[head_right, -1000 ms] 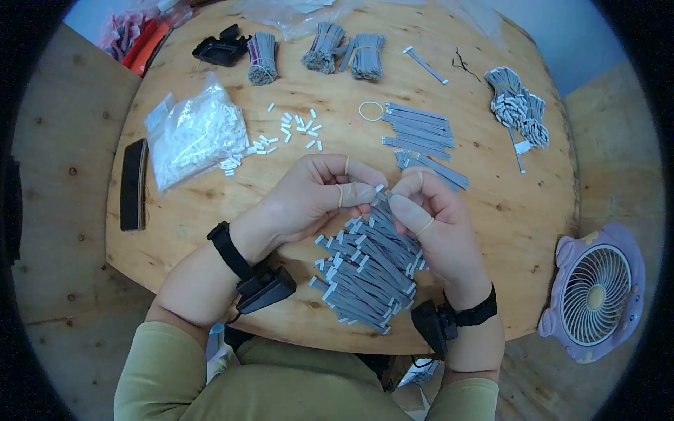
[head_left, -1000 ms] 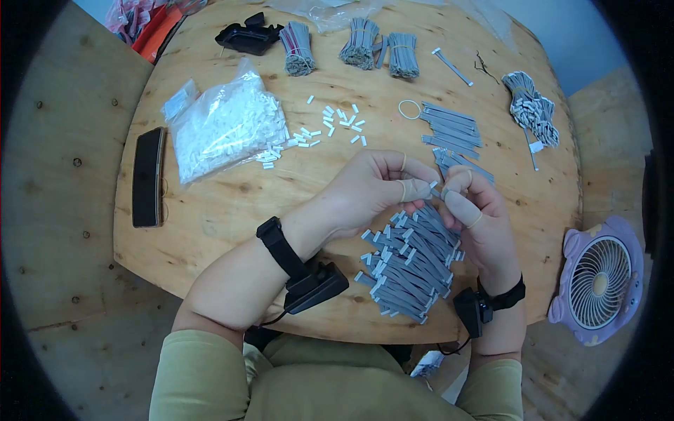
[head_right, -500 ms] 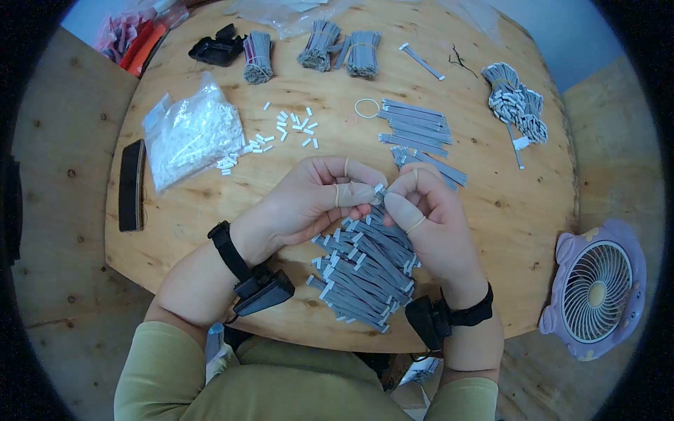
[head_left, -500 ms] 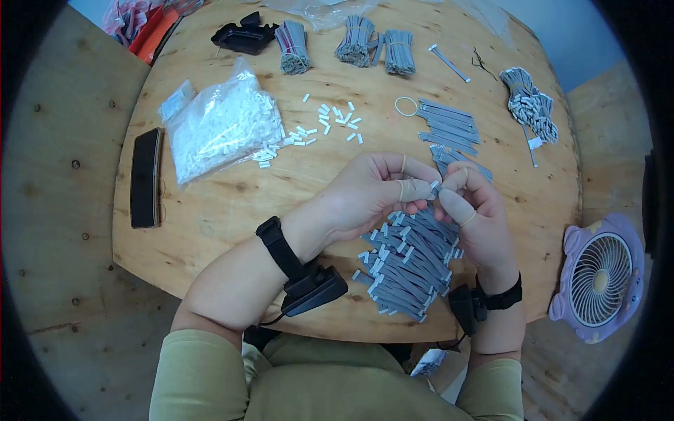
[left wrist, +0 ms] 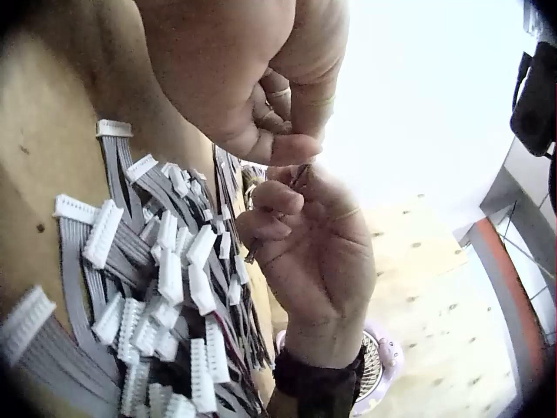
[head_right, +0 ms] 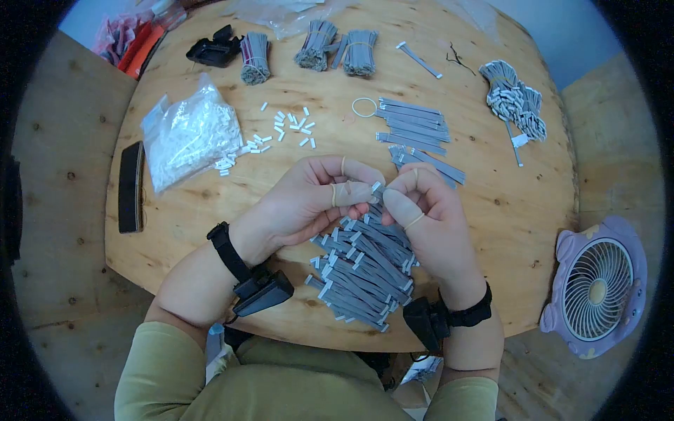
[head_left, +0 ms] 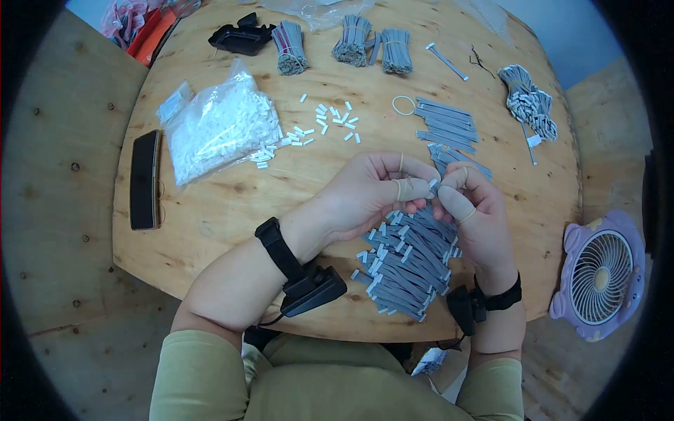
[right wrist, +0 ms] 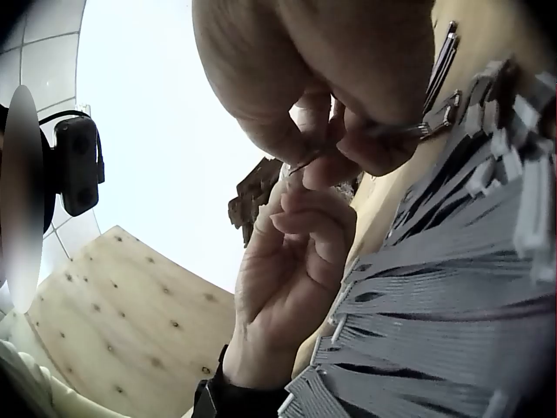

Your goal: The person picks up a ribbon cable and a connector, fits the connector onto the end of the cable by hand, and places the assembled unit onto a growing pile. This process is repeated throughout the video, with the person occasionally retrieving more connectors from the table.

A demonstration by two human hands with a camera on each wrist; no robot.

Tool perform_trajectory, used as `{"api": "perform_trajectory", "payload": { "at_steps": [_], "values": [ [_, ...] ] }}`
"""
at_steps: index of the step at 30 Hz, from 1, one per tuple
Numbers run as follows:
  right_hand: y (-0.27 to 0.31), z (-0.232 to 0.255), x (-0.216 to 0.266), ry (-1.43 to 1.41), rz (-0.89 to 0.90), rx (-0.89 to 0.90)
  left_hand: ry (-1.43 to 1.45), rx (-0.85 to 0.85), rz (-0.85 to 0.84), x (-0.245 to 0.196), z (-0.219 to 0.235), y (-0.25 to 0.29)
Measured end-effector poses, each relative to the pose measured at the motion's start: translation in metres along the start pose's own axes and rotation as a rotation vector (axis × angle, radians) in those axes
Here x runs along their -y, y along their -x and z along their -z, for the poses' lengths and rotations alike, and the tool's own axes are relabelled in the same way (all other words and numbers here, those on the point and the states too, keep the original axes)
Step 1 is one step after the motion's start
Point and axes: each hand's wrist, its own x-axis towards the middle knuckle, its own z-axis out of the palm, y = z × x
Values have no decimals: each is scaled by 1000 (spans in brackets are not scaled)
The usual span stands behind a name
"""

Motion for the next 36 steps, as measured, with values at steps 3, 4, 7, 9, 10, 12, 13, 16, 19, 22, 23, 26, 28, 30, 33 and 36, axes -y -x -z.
{"api": "perform_trajectory", "payload": {
  "at_steps": [3,4,7,9,10,12,13,16,19,22,23,26,28,30,33,36],
  "values": [
    [0,1,0,-8,-28,-8,-11,-7,-8,0,0,0],
    [-1,1,0,-6,-34,-10,-12,-8,-11,0,0,0],
    [0,0,0,-40,-16,9,-13,-7,-16,1,0,0],
    [0,0,-1,7,25,9,-13,-7,-16,1,0,0],
    [-1,0,-1,30,46,9,-14,-6,-15,0,0,0],
    [-1,1,-2,32,49,11,-26,-11,-17,0,0,0],
    [-1,1,-3,33,51,12,-36,-15,-19,1,0,0],
    [-1,1,-4,43,66,2,-69,-36,-31,0,-1,0],
    [-1,1,-6,61,98,-3,-109,-50,-56,0,-3,1],
    [-1,2,-8,102,146,8,-169,-81,-66,-1,-5,2],
    [-1,1,-8,100,142,9,-191,-94,-66,-2,-5,2],
    [-1,1,-6,78,115,9,-242,-107,-101,1,-3,0],
    [0,0,-5,47,76,6,-251,-103,-117,3,-1,-1],
    [0,0,-5,32,88,18,-254,-99,-119,2,-1,0],
    [0,0,-6,66,114,31,-256,-95,-117,1,-2,1],
    [0,-1,-5,78,120,30,-265,-94,-126,2,-2,0]
  ]
}}
